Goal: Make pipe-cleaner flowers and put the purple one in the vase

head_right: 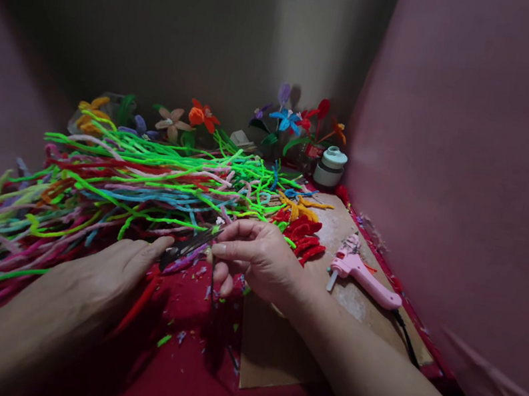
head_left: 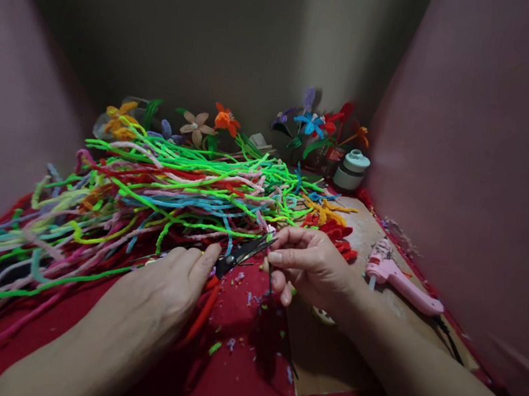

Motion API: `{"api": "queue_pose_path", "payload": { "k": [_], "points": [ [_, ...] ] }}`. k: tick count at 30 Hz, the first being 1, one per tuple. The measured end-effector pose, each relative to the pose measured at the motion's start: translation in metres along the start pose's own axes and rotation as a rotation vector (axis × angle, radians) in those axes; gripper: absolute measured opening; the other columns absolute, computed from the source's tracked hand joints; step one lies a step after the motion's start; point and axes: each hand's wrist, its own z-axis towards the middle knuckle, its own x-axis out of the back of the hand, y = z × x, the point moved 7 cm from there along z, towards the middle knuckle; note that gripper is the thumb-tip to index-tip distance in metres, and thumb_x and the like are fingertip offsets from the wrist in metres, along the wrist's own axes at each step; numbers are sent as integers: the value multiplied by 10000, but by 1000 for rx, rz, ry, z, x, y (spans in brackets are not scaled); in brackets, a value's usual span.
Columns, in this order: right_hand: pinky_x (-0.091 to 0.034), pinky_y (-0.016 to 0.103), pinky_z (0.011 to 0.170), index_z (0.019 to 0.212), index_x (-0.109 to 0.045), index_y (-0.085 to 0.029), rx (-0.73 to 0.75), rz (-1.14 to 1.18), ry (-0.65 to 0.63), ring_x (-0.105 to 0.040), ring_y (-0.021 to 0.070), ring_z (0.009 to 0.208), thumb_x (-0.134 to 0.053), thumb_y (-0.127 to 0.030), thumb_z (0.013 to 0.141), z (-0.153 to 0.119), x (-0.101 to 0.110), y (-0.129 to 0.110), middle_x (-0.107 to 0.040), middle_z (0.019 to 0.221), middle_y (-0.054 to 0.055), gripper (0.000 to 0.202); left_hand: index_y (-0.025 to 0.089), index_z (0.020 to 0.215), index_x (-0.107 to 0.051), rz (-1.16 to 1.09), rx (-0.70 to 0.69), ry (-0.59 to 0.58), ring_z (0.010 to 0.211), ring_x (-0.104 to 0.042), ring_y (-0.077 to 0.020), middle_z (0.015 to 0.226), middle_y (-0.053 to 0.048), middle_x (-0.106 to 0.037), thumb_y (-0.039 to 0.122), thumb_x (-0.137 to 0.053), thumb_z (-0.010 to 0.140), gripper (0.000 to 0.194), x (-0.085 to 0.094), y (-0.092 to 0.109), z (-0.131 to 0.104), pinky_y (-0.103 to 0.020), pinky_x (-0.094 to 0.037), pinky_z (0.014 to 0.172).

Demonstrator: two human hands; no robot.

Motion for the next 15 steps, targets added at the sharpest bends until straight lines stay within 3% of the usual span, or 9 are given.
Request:
{"api": "queue_pose_path", "payload": {
  "k": [6,11,15],
  "points": [
    [-504,185,324,701,-550,-126,22,3,8,-591,116,374,-676,-109,646,0,0,-2,-635,488,-4,139,112,1296,-448,-2,7,2,855,-590,-258,938,-137,-623,13,-360,762,550,-2,-1,2,-354,-509,676],
    [-506,189,325,718,-542,-122,17,33,-19,-599,111,383,-671,-100,650,0,-1,-1,-672,578,13,148,62,1269,-466,99,-29,21,849,-607,-253,968,-156,-633,5,-362,765,518,6,6,5,-328,-535,635],
    [-509,182,339,724,-536,-128,12,32,-49,-594,112,377,-672,-113,669,-1,-3,-1,-641,499,-5,148,48,1244,-495,172,-15,15,834,-621,-253,945,-158,-646,-20,-343,758,514,10,9,8,-302,-539,574]
  ]
}}
